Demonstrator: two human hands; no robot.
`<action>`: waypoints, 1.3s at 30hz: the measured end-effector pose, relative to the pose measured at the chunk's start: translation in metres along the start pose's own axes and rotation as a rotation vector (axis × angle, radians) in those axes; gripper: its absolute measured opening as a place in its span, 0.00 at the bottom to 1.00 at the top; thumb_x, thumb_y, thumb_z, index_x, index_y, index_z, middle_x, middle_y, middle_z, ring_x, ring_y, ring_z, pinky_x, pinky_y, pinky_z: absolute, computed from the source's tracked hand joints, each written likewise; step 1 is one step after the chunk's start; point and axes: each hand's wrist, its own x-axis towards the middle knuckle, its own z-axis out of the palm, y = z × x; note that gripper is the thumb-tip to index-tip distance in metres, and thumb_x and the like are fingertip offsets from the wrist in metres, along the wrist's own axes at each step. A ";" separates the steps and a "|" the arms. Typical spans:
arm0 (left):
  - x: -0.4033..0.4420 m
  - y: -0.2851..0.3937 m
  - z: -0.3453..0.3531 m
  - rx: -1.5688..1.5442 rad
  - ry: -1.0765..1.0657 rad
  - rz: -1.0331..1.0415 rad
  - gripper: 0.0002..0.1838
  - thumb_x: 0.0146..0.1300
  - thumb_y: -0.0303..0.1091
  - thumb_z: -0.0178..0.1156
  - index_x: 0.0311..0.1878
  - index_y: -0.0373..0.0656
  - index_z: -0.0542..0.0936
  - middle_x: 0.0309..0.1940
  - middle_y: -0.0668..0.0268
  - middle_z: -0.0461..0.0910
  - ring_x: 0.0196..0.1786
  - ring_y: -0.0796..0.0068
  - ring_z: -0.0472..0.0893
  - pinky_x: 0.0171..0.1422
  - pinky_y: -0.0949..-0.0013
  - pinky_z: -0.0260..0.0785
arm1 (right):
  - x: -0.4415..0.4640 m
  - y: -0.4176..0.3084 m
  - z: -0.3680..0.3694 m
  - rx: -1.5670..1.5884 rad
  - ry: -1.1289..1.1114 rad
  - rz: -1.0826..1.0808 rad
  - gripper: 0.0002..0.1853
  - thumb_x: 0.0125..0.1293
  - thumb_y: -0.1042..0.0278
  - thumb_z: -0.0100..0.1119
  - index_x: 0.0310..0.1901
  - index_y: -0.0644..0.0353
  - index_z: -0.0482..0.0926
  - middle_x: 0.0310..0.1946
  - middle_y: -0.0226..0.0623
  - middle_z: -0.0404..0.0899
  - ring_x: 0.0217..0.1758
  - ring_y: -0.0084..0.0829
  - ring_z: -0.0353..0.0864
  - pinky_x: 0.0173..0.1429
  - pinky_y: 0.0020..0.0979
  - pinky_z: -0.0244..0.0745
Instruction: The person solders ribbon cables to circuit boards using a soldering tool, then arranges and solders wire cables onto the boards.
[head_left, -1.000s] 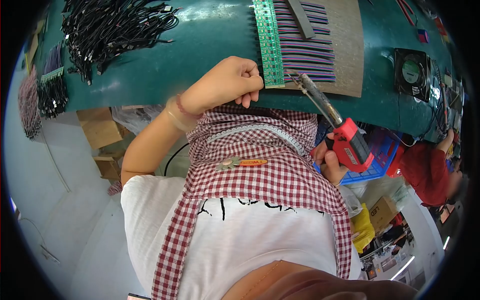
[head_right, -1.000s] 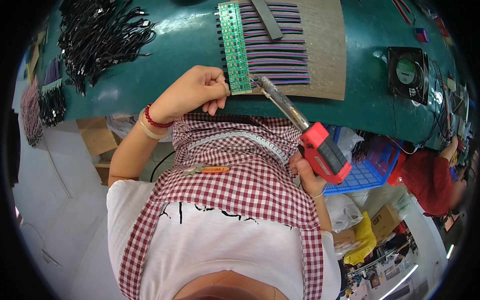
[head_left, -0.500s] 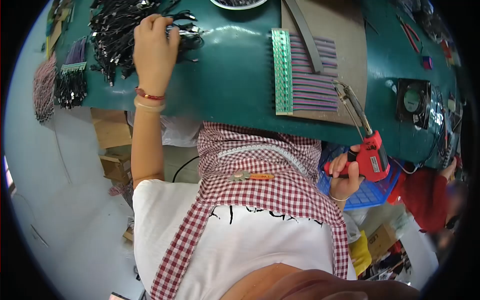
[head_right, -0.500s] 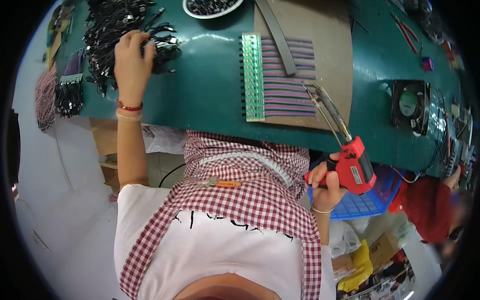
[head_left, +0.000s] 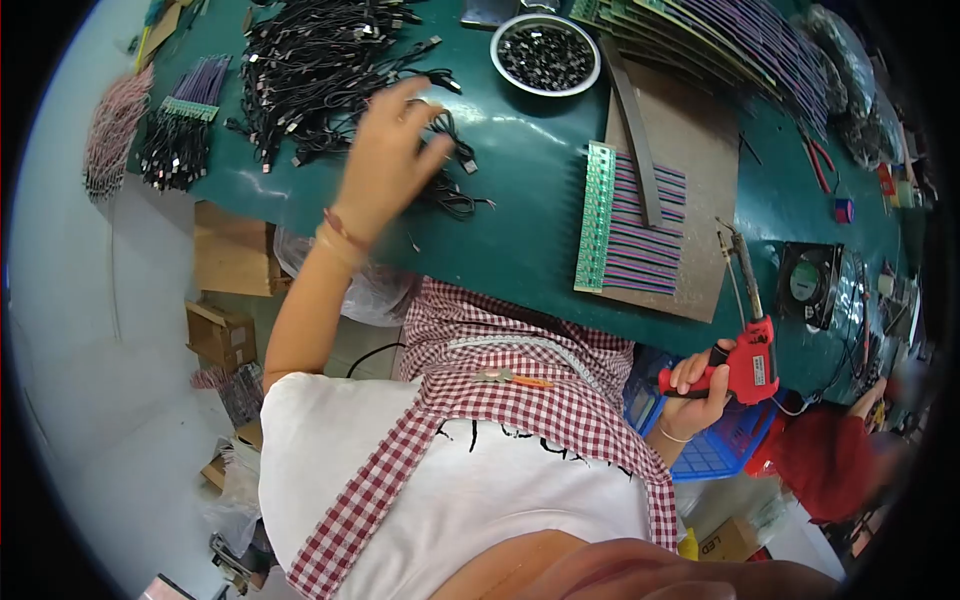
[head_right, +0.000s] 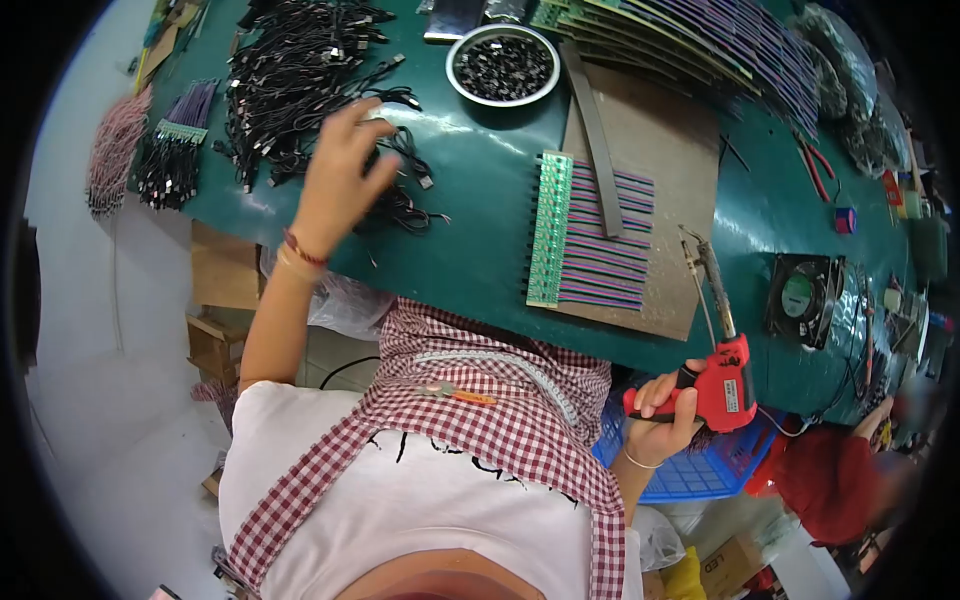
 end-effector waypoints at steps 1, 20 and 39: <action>0.013 -0.023 -0.005 0.067 0.113 0.033 0.15 0.52 0.26 0.63 0.45 0.38 0.77 0.55 0.56 0.71 0.58 0.53 0.70 0.62 0.60 0.64 | 0.003 0.000 0.000 0.009 -0.006 -0.002 0.17 0.70 0.63 0.45 0.53 0.65 0.65 0.20 0.33 0.66 0.16 0.20 0.62 0.21 0.21 0.63; 0.061 -0.057 0.050 0.113 -0.406 -0.101 0.18 0.57 0.45 0.62 0.46 0.46 0.78 0.38 0.65 0.79 0.47 0.64 0.77 0.59 0.55 0.59 | 0.022 -0.007 0.014 0.061 -0.025 -0.039 0.17 0.70 0.63 0.45 0.54 0.66 0.65 0.20 0.33 0.66 0.16 0.20 0.62 0.21 0.21 0.62; -0.073 0.029 -0.032 -1.867 0.118 -0.996 0.19 0.70 0.28 0.43 0.60 0.28 0.62 0.62 0.50 0.66 0.65 0.60 0.67 0.69 0.62 0.61 | 0.029 -0.004 0.010 0.112 -0.057 -0.004 0.17 0.71 0.62 0.45 0.54 0.64 0.66 0.21 0.32 0.67 0.17 0.20 0.63 0.22 0.22 0.63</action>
